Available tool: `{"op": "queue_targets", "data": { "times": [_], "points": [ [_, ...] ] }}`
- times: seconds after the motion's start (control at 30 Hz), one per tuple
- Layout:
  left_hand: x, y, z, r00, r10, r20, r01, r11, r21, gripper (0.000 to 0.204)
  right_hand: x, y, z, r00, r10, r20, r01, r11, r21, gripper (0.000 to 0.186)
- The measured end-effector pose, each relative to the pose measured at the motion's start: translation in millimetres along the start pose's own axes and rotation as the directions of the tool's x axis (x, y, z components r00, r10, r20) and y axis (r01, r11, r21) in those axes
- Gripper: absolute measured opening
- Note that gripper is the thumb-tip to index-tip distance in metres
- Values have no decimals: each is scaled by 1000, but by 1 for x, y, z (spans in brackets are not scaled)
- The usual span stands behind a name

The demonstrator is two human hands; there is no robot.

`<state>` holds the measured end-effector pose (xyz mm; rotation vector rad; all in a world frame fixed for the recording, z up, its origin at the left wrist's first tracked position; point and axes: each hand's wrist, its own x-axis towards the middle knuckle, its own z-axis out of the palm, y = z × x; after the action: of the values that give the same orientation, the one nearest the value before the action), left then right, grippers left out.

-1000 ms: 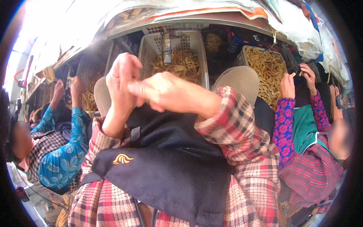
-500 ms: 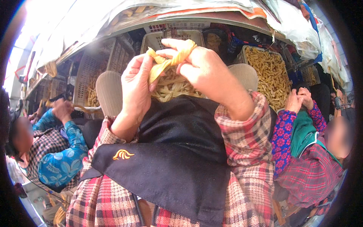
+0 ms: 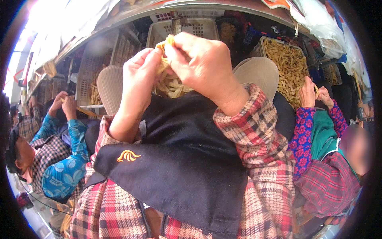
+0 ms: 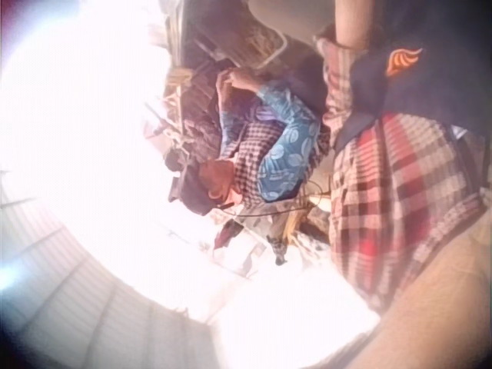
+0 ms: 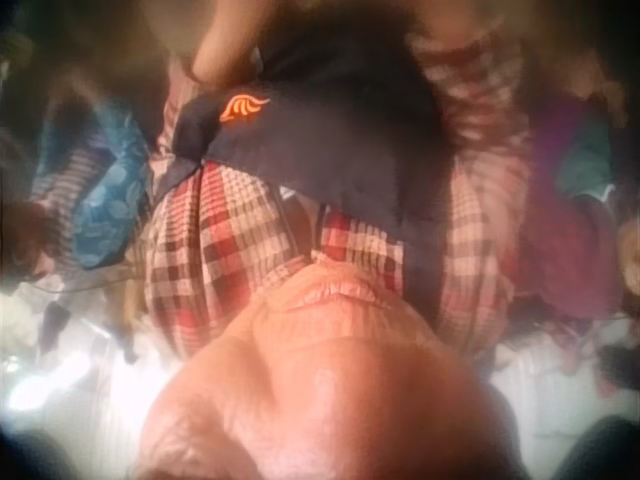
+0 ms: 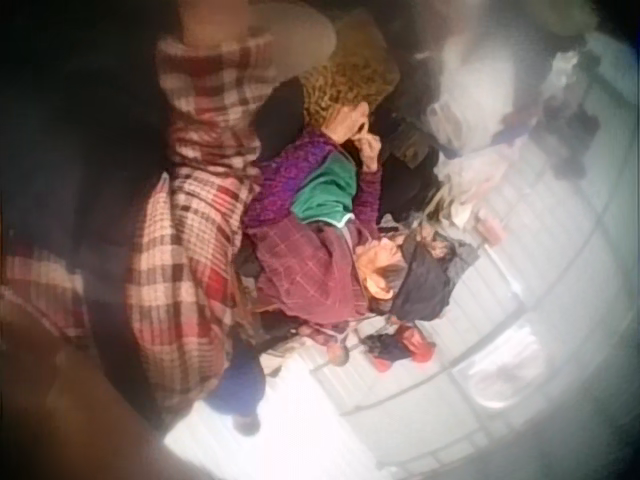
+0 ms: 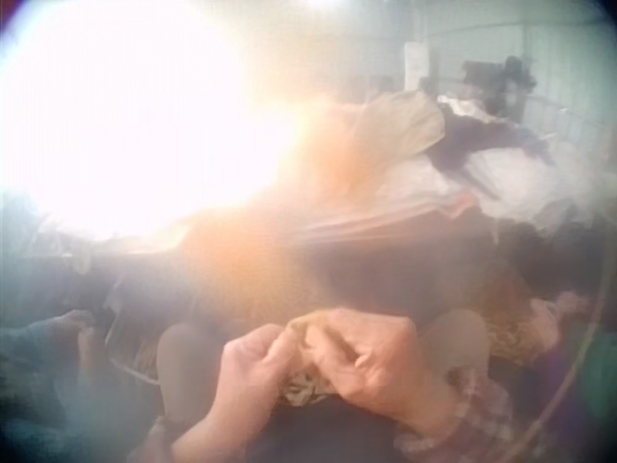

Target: The person sits on the floor and repeatedly picks up dried vegetable strips from a basket. They tear the strips into smaller pieces by hand and place them into a container on their lap. Other workers perform the same task nearby.

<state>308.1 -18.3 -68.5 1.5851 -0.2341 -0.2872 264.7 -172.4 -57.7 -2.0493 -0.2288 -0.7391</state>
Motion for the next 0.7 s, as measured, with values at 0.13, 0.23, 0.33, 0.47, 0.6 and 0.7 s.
{"op": "queue_targets", "data": {
  "times": [0.13,0.23,0.33,0.47,0.6,0.7],
  "points": [
    [-4,-2,-12,892,-324,315,418,856,-303,25,-4,7,3,868,486,103,-446,671,592,19],
    [-19,-16,-30,808,-398,435,538,799,-268,29,-3,13,-6,655,599,461,-560,-26,828,24],
    [-30,-38,-54,893,-350,283,433,841,-326,34,-3,31,-21,678,470,566,-516,-245,821,27],
    [-3,-47,-59,936,-324,137,351,870,-345,34,4,60,-9,709,594,380,-554,136,822,27],
    [64,-56,-58,937,-346,-48,327,917,-229,35,37,83,22,821,522,232,-490,433,757,28],
    [116,-73,-60,944,-307,-118,285,943,-174,31,69,100,46,860,472,194,-467,575,672,30]
  ]
}}
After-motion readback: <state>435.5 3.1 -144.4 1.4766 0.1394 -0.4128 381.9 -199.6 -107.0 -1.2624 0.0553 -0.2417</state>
